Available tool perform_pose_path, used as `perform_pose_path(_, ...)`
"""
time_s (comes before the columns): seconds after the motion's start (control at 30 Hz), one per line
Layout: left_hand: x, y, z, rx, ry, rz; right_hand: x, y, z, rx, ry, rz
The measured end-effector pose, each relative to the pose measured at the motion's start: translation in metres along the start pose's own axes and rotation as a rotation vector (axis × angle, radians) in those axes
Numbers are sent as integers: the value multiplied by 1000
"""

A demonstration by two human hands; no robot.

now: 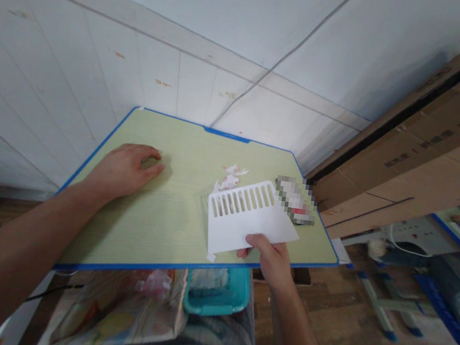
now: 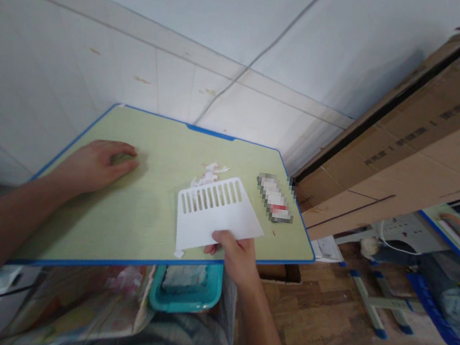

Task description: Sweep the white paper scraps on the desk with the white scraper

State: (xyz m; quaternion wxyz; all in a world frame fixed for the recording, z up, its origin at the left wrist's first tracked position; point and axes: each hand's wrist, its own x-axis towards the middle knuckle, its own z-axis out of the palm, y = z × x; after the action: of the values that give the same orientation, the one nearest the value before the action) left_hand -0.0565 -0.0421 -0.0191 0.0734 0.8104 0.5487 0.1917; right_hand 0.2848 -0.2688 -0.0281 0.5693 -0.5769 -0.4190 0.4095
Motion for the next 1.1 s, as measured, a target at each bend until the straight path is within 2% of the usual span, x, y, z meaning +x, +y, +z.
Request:
perform_pose_path(0.33, 1, 1, -1, -20, -8, 1, 0, -1, -1, 43, -2, -18)
perform_pose_path(0.6, 2, -1, 0, -4, -19, -11, 3, 5, -3, 111, 37, 9)
perform_pose_path(0.9, 0, 2, -1, -17, -1, -5, 4, -7, 1, 131, 55, 31)
perform_pose_path(1.1, 0, 0, 0, -7, -1, -9, 5, -2, -4, 133, 55, 47)
